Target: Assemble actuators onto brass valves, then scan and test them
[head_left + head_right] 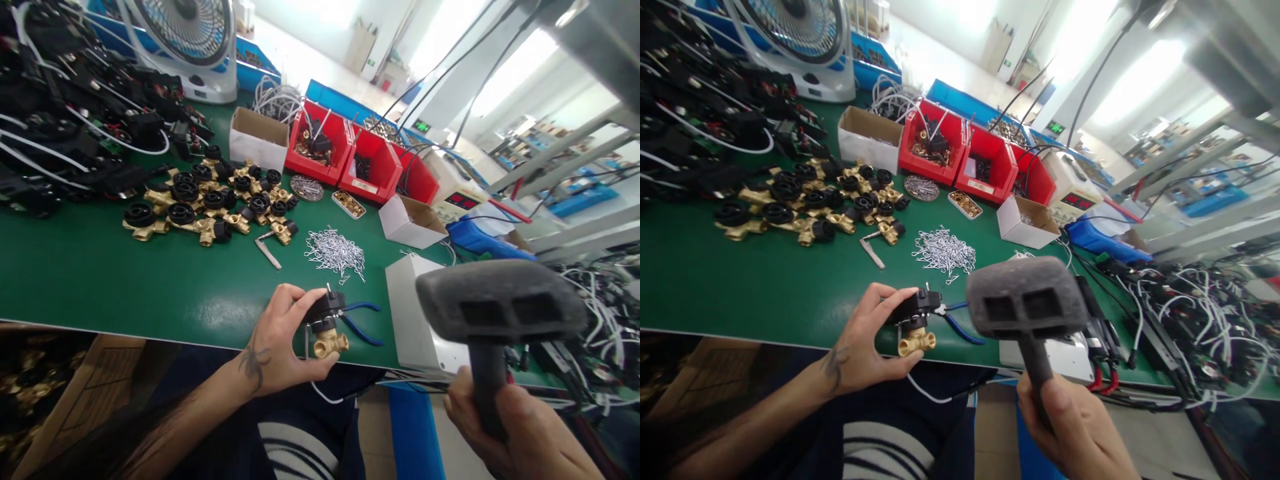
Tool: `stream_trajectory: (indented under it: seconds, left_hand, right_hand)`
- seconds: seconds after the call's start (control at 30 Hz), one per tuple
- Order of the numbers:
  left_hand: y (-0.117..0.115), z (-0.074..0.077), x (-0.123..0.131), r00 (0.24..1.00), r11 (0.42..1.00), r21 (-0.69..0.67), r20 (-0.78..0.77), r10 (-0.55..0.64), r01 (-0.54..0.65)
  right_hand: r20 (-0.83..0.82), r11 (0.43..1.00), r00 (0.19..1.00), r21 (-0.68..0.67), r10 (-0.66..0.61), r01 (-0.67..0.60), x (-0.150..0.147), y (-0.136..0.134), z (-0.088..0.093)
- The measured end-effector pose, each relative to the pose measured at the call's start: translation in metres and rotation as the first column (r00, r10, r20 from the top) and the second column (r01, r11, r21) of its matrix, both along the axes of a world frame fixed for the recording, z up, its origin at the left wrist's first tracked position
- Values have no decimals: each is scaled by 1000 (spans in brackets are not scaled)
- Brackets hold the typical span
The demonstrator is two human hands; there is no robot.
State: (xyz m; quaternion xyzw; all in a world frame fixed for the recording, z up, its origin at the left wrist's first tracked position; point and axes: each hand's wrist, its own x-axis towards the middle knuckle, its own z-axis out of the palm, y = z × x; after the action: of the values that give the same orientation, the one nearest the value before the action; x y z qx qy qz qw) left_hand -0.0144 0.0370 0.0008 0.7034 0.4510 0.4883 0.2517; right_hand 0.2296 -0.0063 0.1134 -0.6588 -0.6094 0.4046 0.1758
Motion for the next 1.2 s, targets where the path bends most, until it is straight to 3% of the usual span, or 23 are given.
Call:
stream_trajectory:
  seconds: [0.13,0.2,0.43,0.67,1.2]
  left_hand:
    - [1,0,0,1000,1000,13,2,-5,5]
    - [2,0,-1,1000,1000,16,-6,-8,8]
    - [0,4,0,991,997,-60,125,-44,52]
    - [-6,11,1,992,993,-111,120,-28,41]
    - [-11,11,5,991,992,-124,133,4,13]
  right_hand:
    - [-1,977,992,-175,124,-122,-4,4,-16]
    - [-35,966,986,-198,163,-166,-6,7,-22]
    - [-153,994,985,88,85,-72,-24,24,-25]
    - [-210,964,941,74,267,-257,-49,54,-47]
    - [-142,947,941,148,306,-286,-50,53,-38]
